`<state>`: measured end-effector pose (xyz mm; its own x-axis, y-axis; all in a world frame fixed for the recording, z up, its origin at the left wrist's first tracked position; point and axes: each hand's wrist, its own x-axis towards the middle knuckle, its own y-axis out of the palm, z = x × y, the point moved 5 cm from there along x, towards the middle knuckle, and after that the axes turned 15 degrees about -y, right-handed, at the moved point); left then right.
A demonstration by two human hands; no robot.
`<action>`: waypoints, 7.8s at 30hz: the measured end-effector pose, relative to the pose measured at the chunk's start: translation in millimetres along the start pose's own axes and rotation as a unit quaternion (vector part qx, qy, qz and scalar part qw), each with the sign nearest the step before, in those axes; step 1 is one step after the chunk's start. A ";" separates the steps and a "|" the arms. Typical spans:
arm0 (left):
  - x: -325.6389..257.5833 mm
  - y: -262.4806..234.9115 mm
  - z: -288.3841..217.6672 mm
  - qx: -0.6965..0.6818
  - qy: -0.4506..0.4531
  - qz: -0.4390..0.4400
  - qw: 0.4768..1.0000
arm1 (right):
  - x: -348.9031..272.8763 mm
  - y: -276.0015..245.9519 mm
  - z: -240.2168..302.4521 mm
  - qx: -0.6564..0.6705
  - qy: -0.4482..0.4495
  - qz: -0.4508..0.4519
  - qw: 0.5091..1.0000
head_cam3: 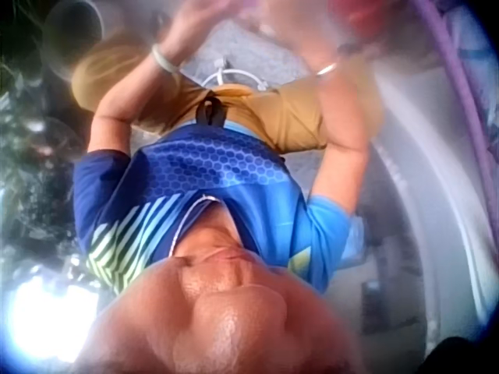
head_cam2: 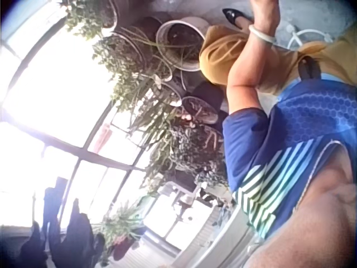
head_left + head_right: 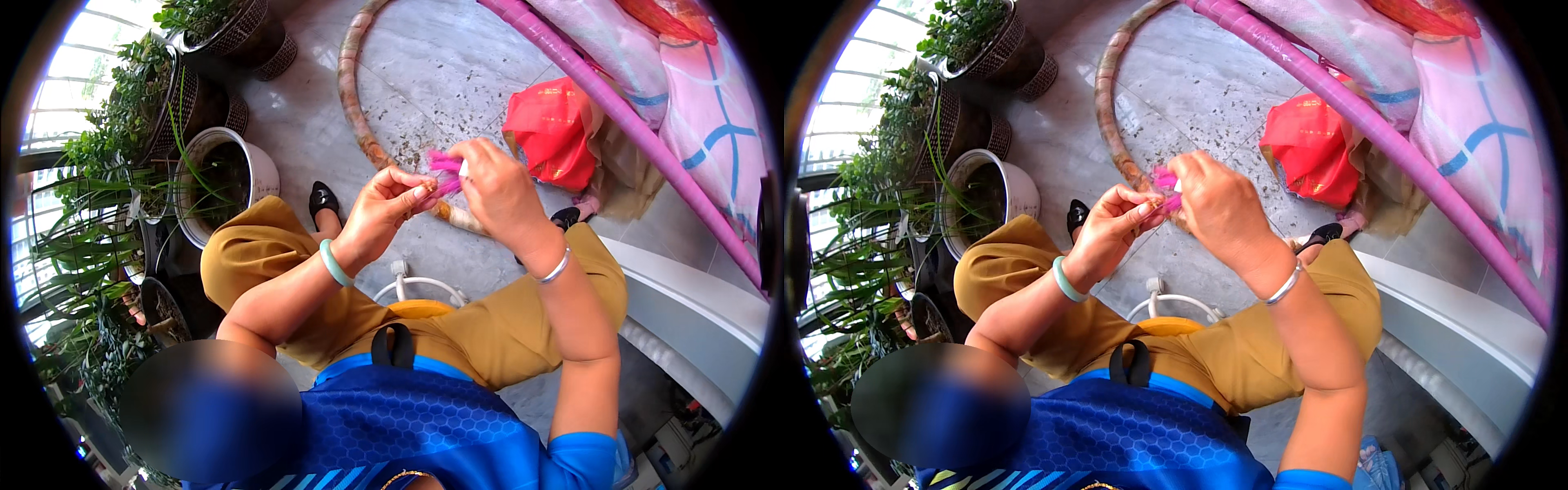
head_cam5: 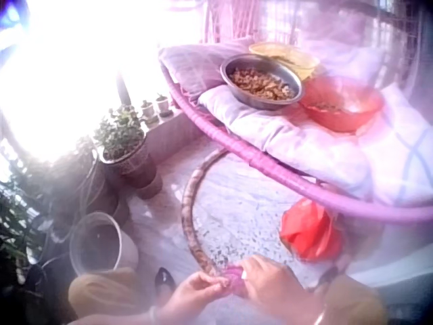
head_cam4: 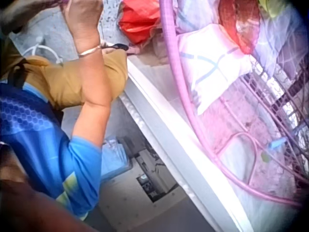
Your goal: The person assembles a bird toy by attaching a purple tassel to a small gold bell by hand while sitting on a balcony.
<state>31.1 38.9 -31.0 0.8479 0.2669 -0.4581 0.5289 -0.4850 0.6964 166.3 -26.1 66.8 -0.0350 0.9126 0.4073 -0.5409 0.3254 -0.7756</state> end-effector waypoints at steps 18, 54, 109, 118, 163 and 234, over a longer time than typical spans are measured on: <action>-2.7 5.6 -5.0 0.018 -0.037 0.007 0.999 | -15.0 -29.4 1.5 0.134 0.087 -0.074 0.984; -0.5 9.0 15.5 0.073 -0.146 0.017 0.986 | -18.1 -23.2 3.5 0.174 0.086 -0.001 0.981; -7.2 24.6 14.9 0.056 -0.138 0.028 0.988 | -55.4 25.7 -7.7 0.383 0.285 -0.013 0.879; -10.9 31.3 6.0 0.184 -0.080 -0.011 0.980 | -65.2 39.5 -13.2 0.394 0.311 0.013 0.865; 17.3 97.0 -87.8 0.079 -0.051 0.025 0.995 | -61.4 35.1 2.0 0.151 0.194 0.150 0.958; 15.1 27.7 -2.3 -0.082 -0.105 0.037 0.990 | -47.9 -43.4 -8.5 0.247 0.223 -0.127 0.935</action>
<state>58.7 31.4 -17.3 0.8675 0.0473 -0.4952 0.4786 -0.3509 0.8049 198.6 -81.8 76.9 0.4406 0.8699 0.2217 -0.8098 0.4917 -0.3202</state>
